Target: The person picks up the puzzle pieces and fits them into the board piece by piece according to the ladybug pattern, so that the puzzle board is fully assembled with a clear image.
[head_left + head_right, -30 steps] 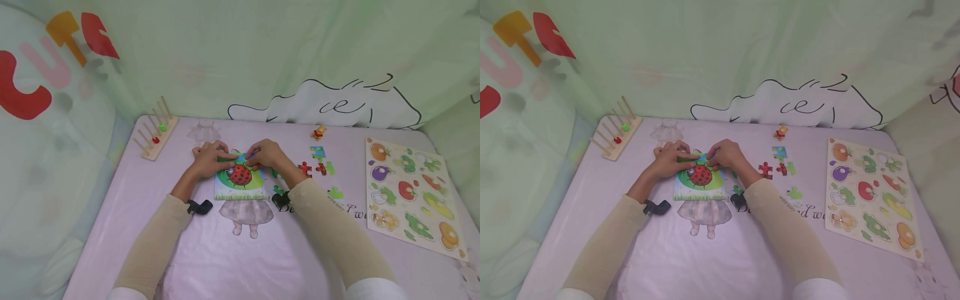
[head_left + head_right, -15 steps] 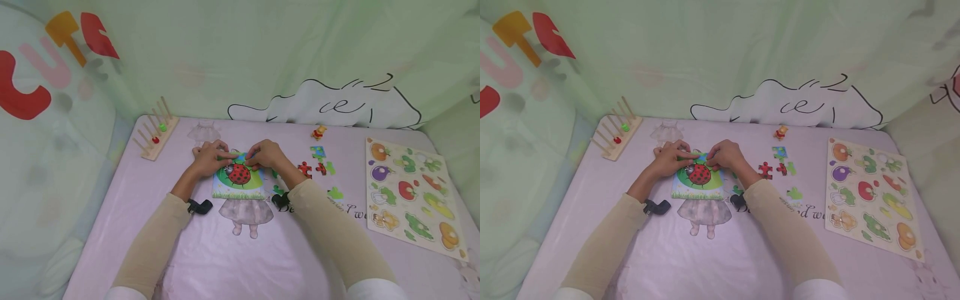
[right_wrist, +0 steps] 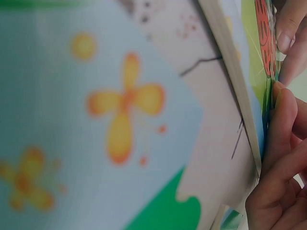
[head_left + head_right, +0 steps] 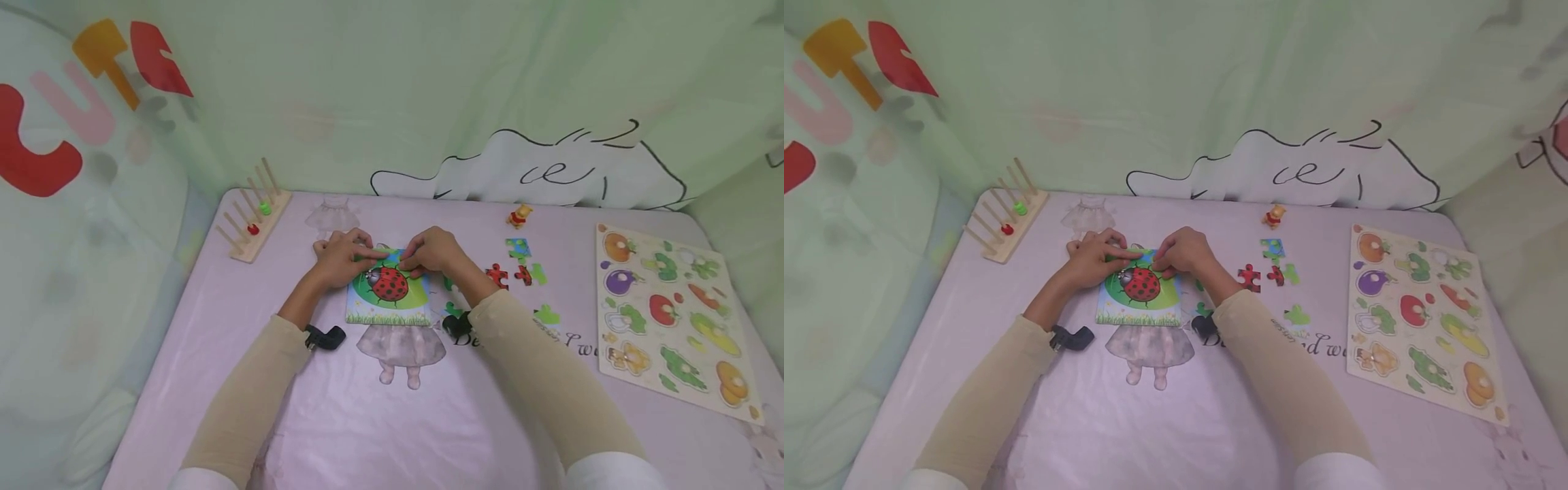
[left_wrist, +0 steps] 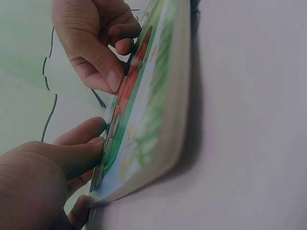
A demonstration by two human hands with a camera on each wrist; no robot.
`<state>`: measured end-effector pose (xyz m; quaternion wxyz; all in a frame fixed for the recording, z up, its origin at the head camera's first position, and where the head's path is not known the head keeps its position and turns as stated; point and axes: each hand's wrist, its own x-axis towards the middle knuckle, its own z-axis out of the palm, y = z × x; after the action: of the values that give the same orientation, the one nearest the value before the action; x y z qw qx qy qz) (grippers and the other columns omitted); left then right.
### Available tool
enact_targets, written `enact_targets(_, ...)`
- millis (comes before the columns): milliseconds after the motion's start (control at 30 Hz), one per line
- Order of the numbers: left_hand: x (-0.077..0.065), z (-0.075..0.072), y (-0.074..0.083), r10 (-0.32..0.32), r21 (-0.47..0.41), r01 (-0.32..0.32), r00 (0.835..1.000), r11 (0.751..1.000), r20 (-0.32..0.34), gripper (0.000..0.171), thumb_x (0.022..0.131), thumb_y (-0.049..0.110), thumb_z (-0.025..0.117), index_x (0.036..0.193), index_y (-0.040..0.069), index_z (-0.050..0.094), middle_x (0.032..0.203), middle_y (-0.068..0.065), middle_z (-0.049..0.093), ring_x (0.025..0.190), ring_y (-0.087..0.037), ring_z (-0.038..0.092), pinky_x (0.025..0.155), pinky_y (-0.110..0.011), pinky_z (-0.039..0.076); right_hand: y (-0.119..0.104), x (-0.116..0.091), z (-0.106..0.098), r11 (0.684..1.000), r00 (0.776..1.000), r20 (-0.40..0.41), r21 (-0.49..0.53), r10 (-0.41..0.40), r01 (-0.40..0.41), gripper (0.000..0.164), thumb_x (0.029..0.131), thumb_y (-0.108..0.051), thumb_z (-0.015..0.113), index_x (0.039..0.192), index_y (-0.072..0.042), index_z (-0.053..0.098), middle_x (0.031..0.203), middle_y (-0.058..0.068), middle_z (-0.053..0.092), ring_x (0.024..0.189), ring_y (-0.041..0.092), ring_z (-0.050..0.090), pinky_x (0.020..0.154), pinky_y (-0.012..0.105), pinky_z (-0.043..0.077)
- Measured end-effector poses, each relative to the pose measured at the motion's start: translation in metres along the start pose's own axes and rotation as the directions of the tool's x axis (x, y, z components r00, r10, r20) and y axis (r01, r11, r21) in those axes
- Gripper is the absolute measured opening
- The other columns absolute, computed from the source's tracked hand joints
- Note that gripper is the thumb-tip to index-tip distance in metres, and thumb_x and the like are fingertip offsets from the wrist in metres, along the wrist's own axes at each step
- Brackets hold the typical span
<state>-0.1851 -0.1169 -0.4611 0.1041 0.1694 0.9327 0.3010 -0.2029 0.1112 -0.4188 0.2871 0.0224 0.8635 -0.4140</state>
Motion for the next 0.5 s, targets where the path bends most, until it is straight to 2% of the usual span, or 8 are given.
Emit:
enact_targets(267,0.0006,0.0007,-0.0018,0.020,-0.001,-0.020,1.000,1.000,0.008,0.026,0.101,0.037,0.064,0.125,0.043,0.072,0.123,0.008,0.053,0.115,-0.026,0.040,0.096,-0.057,0.013,-0.0008,-0.0015,-0.0025,1.000,1.000,0.002,-0.002,-0.004,0.004,0.014,0.083,-0.014,0.086,0.092,-0.005,0.079,0.077,0.002,0.072,0.060,0.010,0.070,0.064,0.022,0.053)
enact_targets(500,-0.0003,0.0010,-0.0011,0.009,0.011,-0.009,1.000,1.000,0.002,0.024,0.101,0.037,0.064,0.123,0.042,0.073,0.123,0.007,0.054,0.115,-0.026,0.040,0.096,-0.057,0.013,0.0063,-0.0062,-0.0041,0.997,0.997,-0.005,-0.020,-0.078,0.078,0.018,0.087,-0.020,0.083,0.098,-0.008,0.078,0.076,0.004,0.075,0.065,0.014,0.073,0.069,0.025,0.053)
